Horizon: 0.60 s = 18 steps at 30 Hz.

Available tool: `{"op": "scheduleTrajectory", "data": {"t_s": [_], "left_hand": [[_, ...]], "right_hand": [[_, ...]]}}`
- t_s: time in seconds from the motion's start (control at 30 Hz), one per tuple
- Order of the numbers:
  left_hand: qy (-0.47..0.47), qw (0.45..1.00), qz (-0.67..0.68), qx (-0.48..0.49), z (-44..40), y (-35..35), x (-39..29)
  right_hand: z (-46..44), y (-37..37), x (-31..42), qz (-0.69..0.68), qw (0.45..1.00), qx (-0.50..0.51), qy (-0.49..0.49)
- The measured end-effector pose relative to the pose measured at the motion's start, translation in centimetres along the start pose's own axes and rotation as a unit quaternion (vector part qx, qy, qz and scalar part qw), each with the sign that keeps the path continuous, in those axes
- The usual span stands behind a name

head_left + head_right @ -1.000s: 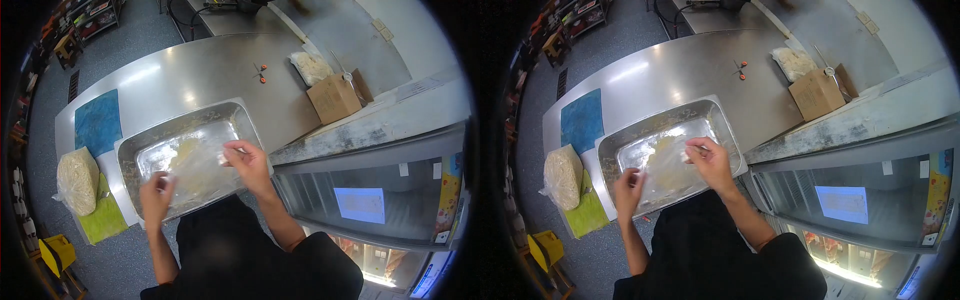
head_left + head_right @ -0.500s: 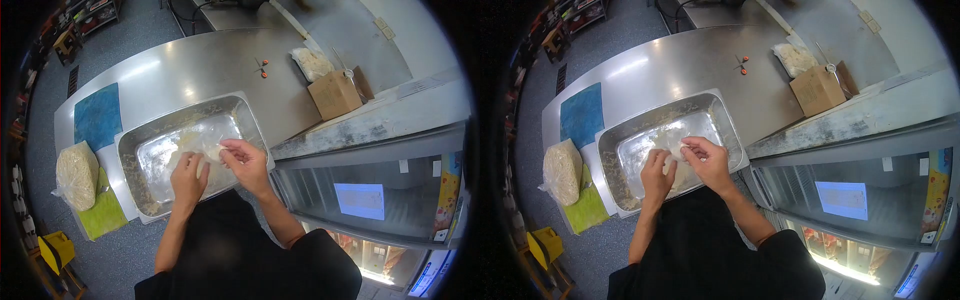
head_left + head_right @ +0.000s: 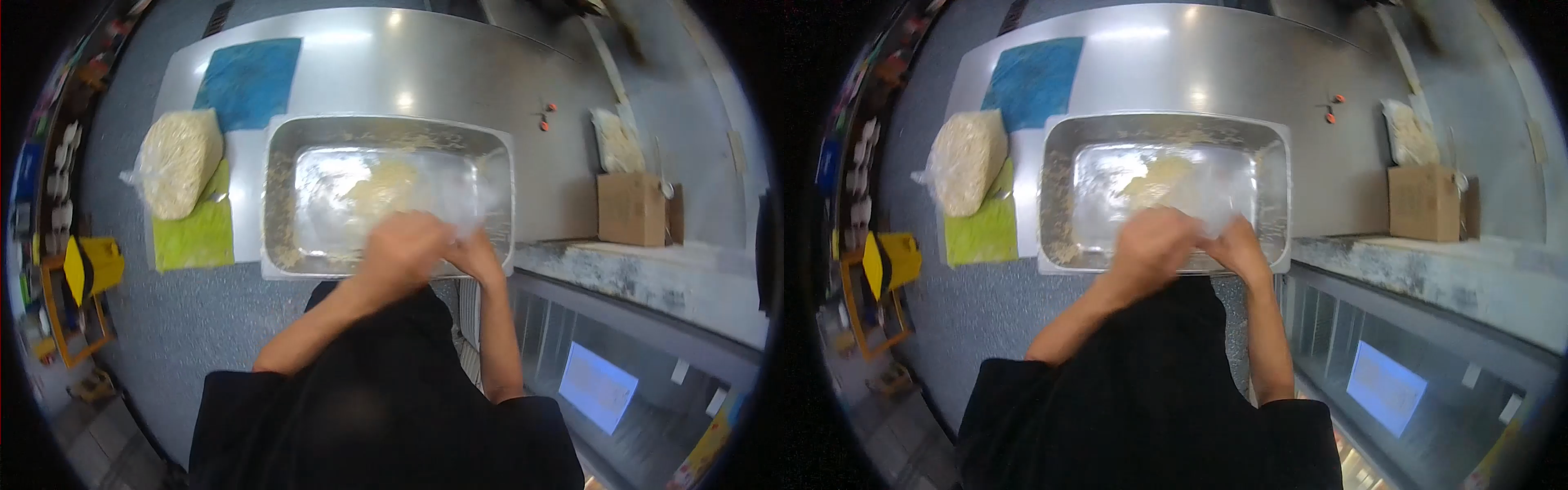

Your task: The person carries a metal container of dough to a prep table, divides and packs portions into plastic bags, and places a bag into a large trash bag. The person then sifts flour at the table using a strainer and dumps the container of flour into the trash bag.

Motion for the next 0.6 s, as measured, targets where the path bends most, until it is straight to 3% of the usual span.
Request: {"op": "scheduleTrajectory", "data": {"t_s": [0.07, 0.13, 0.3, 0.43, 0.6], "left_hand": [[0.016, 0.998, 0.028, 0.057, 1.1, 2.0, -1.1], [0.021, 0.998, 0.047, 0.025, 1.4, 0.7, -2.8], [-0.02, 0.999, 0.025, -0.018, 6.5, -4.8, -0.4], [-0.145, 0.985, -0.082, -0.041, 11.2, -10.7, 3.2], [-0.244, 0.964, -0.084, -0.064, 12.5, -10.3, 6.7]], "right_hand": [[-0.3, 3.6, -1.7, 0.024, 1.0, 0.003, -0.017], [-0.3, 4.1, -2.9, 0.009, 0.998, -0.06, -0.033], [-0.4, -1.4, -4.5, -0.028, 0.975, -0.208, -0.067], [-0.8, -5.0, -3.2, -0.026, 0.96, -0.255, -0.111], [0.0, -8.9, 1.6, 0.02, 0.939, -0.299, -0.17]]}}
Point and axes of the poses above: each hand's wrist, its own z-axis away from the middle knuckle, its own y-axis out of the palm, x = y × z, the point moved 5 cm from there along -z, towards the middle knuckle, and after that the axes turned 13 degrees about z, right-handed, at the moved point
